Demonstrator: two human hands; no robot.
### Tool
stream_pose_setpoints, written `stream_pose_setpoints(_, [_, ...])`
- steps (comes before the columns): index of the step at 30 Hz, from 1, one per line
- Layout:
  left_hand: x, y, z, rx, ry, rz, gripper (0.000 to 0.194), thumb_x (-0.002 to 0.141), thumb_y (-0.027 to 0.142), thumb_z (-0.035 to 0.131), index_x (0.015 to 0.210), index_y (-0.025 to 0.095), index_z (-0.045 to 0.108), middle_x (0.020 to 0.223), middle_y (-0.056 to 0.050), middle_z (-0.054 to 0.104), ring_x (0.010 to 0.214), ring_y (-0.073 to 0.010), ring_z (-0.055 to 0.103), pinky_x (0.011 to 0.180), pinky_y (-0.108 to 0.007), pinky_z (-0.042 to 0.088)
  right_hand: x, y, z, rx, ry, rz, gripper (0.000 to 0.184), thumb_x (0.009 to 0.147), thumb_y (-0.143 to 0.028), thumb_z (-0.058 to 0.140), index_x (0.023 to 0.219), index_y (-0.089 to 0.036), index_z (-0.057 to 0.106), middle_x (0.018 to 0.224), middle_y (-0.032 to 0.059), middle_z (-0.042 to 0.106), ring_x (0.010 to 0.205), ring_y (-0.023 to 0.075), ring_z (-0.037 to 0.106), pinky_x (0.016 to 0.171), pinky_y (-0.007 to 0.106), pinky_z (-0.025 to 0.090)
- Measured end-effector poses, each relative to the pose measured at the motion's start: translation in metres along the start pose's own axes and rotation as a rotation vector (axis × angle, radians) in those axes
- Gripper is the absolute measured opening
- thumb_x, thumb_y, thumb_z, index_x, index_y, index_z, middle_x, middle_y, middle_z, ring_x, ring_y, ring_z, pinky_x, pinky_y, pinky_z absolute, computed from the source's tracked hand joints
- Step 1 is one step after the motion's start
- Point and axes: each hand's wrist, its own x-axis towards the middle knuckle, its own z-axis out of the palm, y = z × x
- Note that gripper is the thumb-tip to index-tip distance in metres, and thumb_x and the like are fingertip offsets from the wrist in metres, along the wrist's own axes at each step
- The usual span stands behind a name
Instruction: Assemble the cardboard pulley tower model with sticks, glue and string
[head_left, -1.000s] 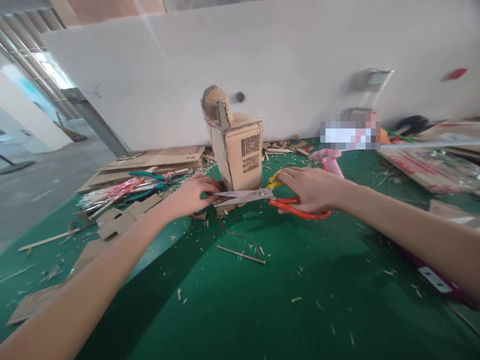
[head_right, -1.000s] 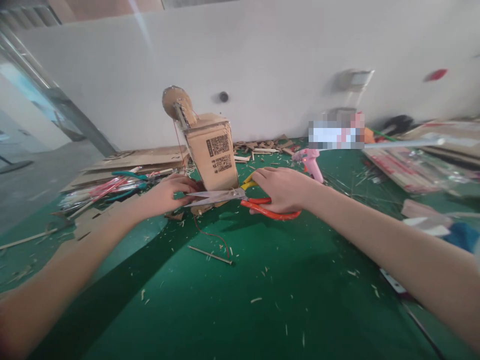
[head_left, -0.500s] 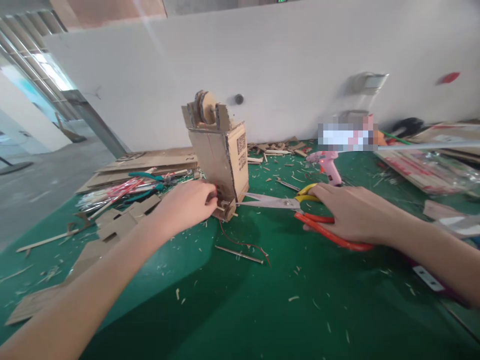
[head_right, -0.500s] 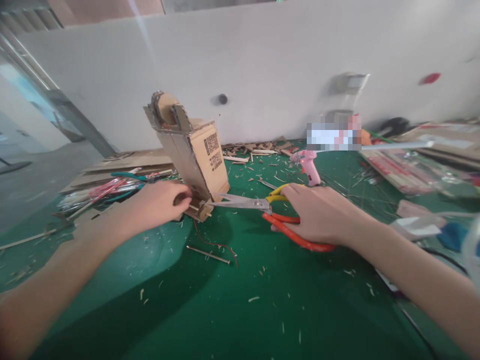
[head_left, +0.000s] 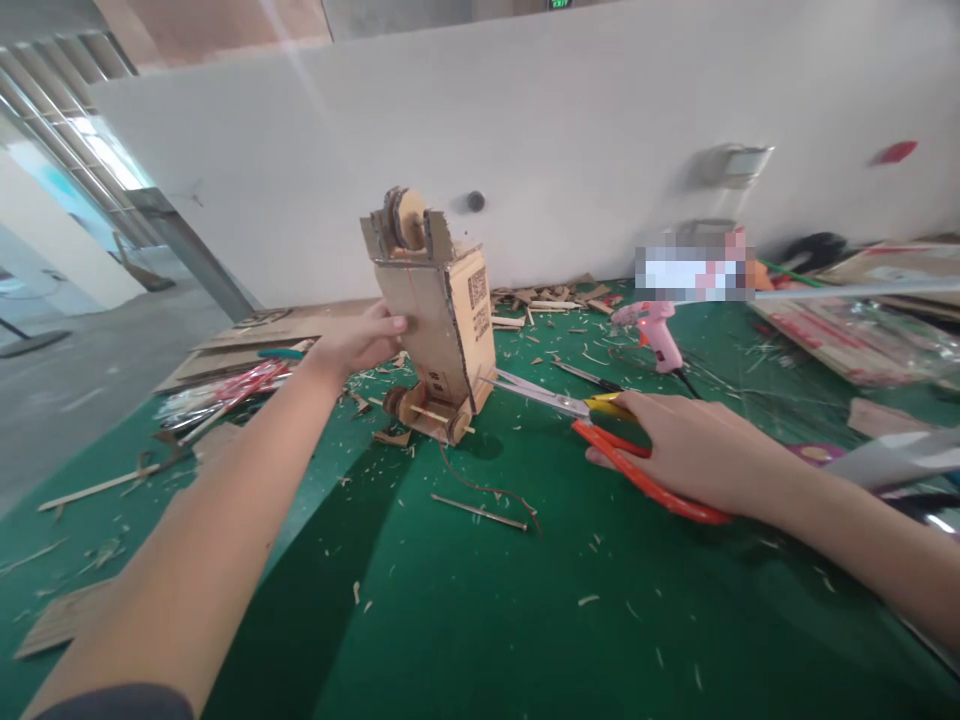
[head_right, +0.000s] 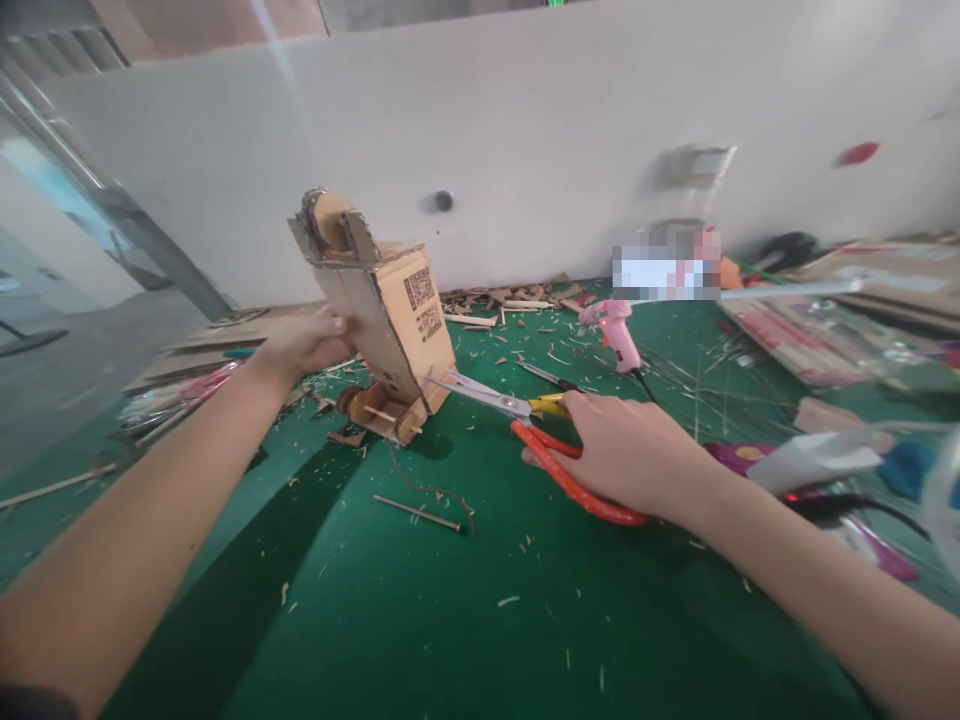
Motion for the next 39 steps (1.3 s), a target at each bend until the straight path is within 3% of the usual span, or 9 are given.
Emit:
stream_pose_setpoints(4, [0.009, -0.003, 0.006, -0.137, -0.023, -0.054, 0.066, 0.052, 0.038, 0.082, 0.11, 0.015, 0.061, 0.115, -0.013, 0.066, 0.116, -0.0369, 0.054, 0.097, -0.05, 0.045, -0.002, 0.001, -0.003, 0.019, 0.008, 0.021, 0.065, 0.074, -0.079, 0.035, 0.093, -0.021, 0.058, 0.093, 0.011, 0.067, 0.075, 0.0313, 0.063, 0.059, 0.039, 0.042])
stream_pose_setpoints(8, [-0.005, 0.012, 0.018, -0.025, 0.067, -0.026, 0.062, 0.059, 0.036, 0.08, 0.114, 0.015, 0.06, 0.121, -0.014, 0.063, 0.117, -0.0343, 0.054, 0.097, -0.047, 0.046, -0.009, 0.009, 0.0, 0.08, 0.023, 0.068, 0.065, 0.073, -0.078, 0.04, 0.102, -0.022, 0.059, 0.096, 0.0125, 0.068, 0.079, 0.0347, 0.064, 0.06, 0.041, 0.044])
stream_pose_setpoints(13, [-0.034, 0.03, 0.051, 0.491, 0.414, 0.047, 0.051, 0.072, 0.045, 0.07, 0.113, 0.018, 0.06, 0.12, -0.011, 0.064, 0.103, -0.027, 0.063, 0.086, -0.04, 0.053, -0.017, 0.015, 0.004, 0.222, 0.007, 0.103, 0.061, 0.075, -0.074, 0.045, 0.095, -0.019, 0.061, 0.081, 0.0141, 0.068, 0.07, 0.0314, 0.064, 0.058, 0.039, 0.046])
stream_pose_setpoints(17, [-0.043, 0.035, 0.069, 0.841, 0.54, 0.033, 0.046, 0.075, 0.052, 0.062, 0.106, 0.019, 0.061, 0.106, -0.009, 0.069, 0.086, -0.0241, 0.066, 0.073, -0.035, 0.054, -0.019, 0.005, -0.001, 0.173, 0.041, 0.127, 0.058, 0.079, -0.073, 0.036, 0.077, -0.02, 0.058, 0.074, 0.0135, 0.066, 0.062, 0.028, 0.061, 0.056, 0.039, 0.044])
stream_pose_setpoints(20, [-0.043, 0.035, 0.074, 1.075, 0.612, 0.021, 0.046, 0.076, 0.06, 0.056, 0.097, 0.019, 0.062, 0.094, -0.01, 0.071, 0.085, -0.0263, 0.066, 0.074, -0.037, 0.051, -0.016, -0.007, -0.005, 0.087, 0.031, 0.146, 0.053, 0.083, -0.068, 0.033, 0.073, -0.02, 0.053, 0.076, 0.0131, 0.065, 0.064, 0.0276, 0.061, 0.057, 0.038, 0.043])
stream_pose_setpoints(24, [-0.043, 0.035, 0.076, 1.238, 0.627, 0.038, 0.05, 0.078, 0.065, 0.049, 0.095, 0.019, 0.061, 0.09, -0.01, 0.07, 0.086, -0.0284, 0.065, 0.075, -0.038, 0.05, -0.008, -0.018, -0.011, 0.005, -0.003, 0.135, 0.044, 0.084, -0.061, 0.037, 0.074, -0.02, 0.05, 0.079, 0.0128, 0.065, 0.065, 0.0268, 0.061, 0.057, 0.036, 0.04])
stream_pose_setpoints(29, [-0.045, 0.035, 0.075, 1.262, 0.607, 0.021, 0.053, 0.08, 0.066, 0.045, 0.096, 0.018, 0.061, 0.089, -0.011, 0.069, 0.085, -0.029, 0.065, 0.071, -0.038, 0.049, 0.0, -0.022, -0.016, -0.046, -0.011, 0.094, 0.052, 0.081, -0.069, 0.033, 0.074, -0.02, 0.048, 0.073, 0.0089, 0.063, 0.061, 0.0256, 0.059, 0.053, 0.035, 0.038])
stream_pose_setpoints(39, [-0.045, 0.037, 0.077, 1.288, 0.596, 0.02, 0.051, 0.081, 0.065, 0.044, 0.093, 0.018, 0.061, 0.087, -0.011, 0.068, 0.082, -0.0276, 0.065, 0.07, -0.037, 0.049, 0.006, -0.019, -0.015, -0.082, -0.023, 0.058, 0.04, 0.084, -0.057, 0.037, 0.075, -0.02, 0.048, 0.077, 0.0109, 0.064, 0.066, 0.0277, 0.062, 0.053, 0.034, 0.037])
